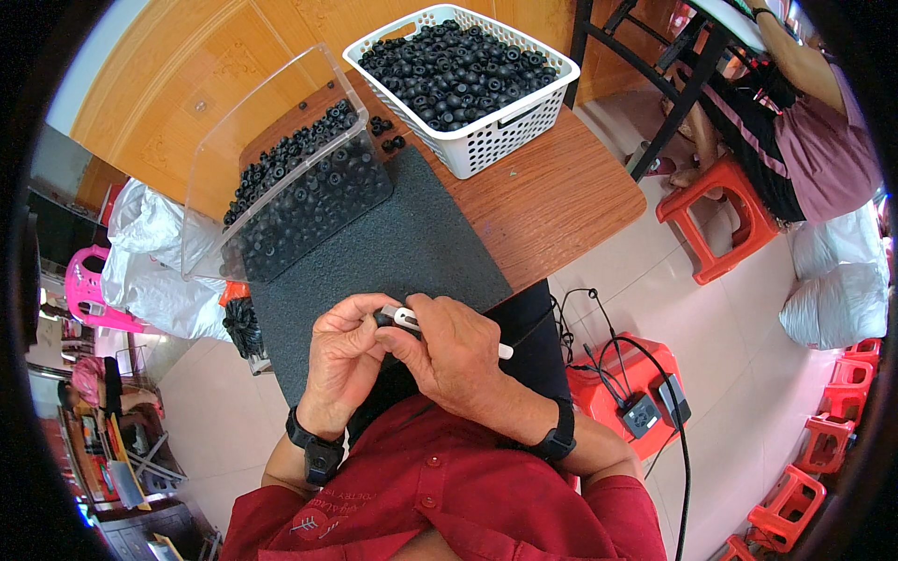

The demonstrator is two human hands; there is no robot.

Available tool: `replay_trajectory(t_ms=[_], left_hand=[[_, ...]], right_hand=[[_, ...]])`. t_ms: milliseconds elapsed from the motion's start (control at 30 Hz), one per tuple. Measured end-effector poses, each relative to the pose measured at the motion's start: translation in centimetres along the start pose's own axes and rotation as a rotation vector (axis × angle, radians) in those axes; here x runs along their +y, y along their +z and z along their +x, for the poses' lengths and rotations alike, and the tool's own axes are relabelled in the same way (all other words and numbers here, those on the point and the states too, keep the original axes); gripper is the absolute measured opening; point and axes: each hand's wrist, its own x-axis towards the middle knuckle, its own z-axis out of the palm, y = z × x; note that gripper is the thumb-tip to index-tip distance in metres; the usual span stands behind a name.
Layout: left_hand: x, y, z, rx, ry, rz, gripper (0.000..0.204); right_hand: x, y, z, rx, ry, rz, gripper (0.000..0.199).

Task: Sorting and inspecting small black plastic components from a large container and placing them into a basket.

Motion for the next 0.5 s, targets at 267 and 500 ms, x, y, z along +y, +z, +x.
replay_trajectory(t_ms=[267, 500], left_hand=[[-0.18, 0.08, -0.19, 0.018, 0.01, -0.025, 0.024], [-0.21, -0.05, -0.15, 0.021, -0.03, -0.041, 0.023]], right_hand=[[-0.2, -0.32, 0.04, -0.004, -0.053, -0.125, 0.038], [-0.08, -0.19, 0.03, 0.021, -0.034, -0.077, 0.034]])
